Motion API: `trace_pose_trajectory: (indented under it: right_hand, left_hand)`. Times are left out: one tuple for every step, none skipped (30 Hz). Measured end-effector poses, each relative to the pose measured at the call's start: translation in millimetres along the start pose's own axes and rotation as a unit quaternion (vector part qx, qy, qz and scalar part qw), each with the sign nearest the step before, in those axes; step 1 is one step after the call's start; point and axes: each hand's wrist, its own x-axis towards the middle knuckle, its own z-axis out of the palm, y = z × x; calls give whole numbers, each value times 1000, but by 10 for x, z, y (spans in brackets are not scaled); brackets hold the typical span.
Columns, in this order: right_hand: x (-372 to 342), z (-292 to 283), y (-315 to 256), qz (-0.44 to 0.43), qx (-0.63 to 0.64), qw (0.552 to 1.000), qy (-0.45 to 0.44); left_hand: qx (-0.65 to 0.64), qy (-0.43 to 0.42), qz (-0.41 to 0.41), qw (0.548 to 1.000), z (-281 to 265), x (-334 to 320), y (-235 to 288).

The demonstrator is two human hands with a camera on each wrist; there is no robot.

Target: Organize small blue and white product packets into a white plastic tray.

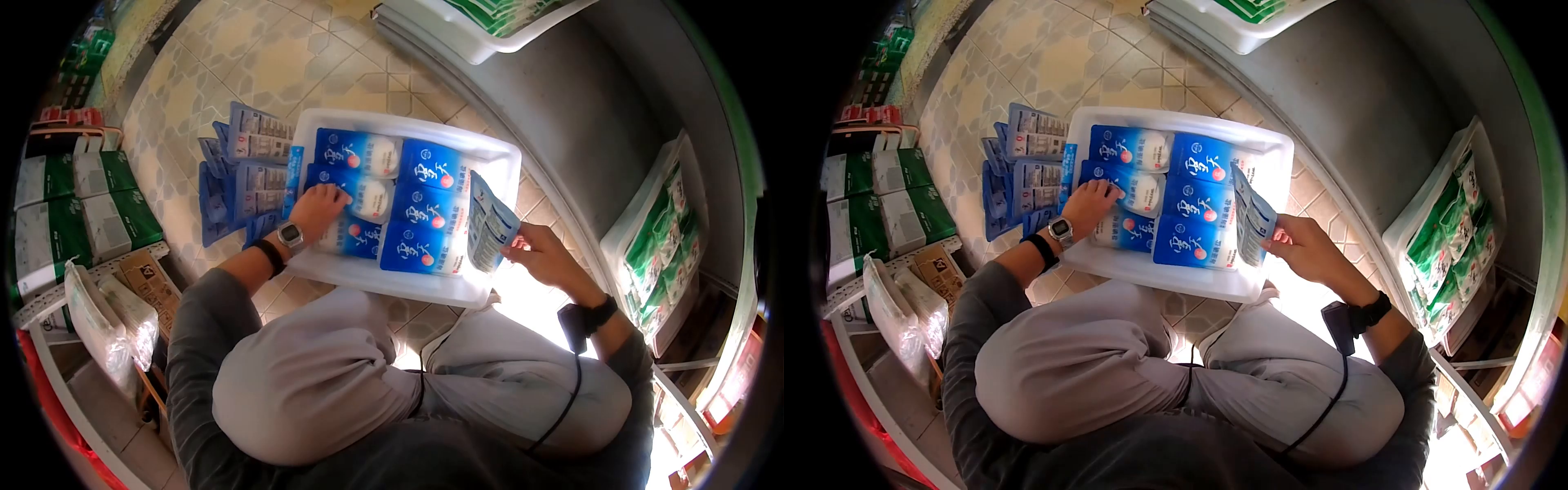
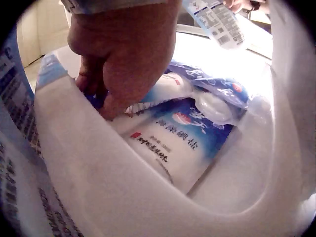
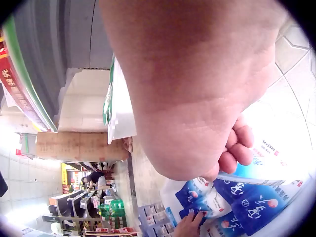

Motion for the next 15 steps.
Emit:
trace_pose_trajectory:
  right_hand:
    - [-11,6,15,-5,-3,1000,2]
    - [-29,13,38,-9,-5,1000,5]
    - [-45,19,57,-14,-7,1000,8]
    - [-57,25,68,-7,-1,1000,7]
    - [-63,30,76,-1,6,1000,7]
    - [-65,34,80,4,12,1000,6]
    - [-62,35,87,6,14,1000,4]
    - [-60,37,97,8,15,1000,3]
    - [-57,40,107,11,15,1000,1]
    - [-55,48,124,13,16,1000,3]
    - [-53,58,145,15,17,1000,5]
    - [-54,60,156,17,17,1000,6]
    - [-61,59,157,18,14,1000,4]
    - [-68,62,160,20,12,1000,2]
    - [-73,65,163,21,10,1000,0]
  left_hand:
    - [5,-17,-13,1000,-72,-35,14]
    - [10,-34,-25,999,-136,-65,36]
    - [-8,-31,-24,999,-158,-99,42]
    - [-25,-27,-24,999,-171,-150,25]
    - [-41,-24,-24,999,-173,-194,-8]
    - [-35,-5,-9,999,-108,-226,-51]
    - [-28,14,6,999,-3,-250,-94]
    - [-22,34,20,999,100,-275,-128]
    - [-32,32,23,999,123,-287,-141]
    - [-42,30,26,998,148,-295,-151]
    - [-53,29,28,998,171,-305,-166]
    - [-56,40,32,997,162,-323,-175]
    - [-59,52,36,996,154,-352,-176]
    - [-63,63,41,995,149,-375,-173]
    - [-56,86,48,994,105,-380,-164]
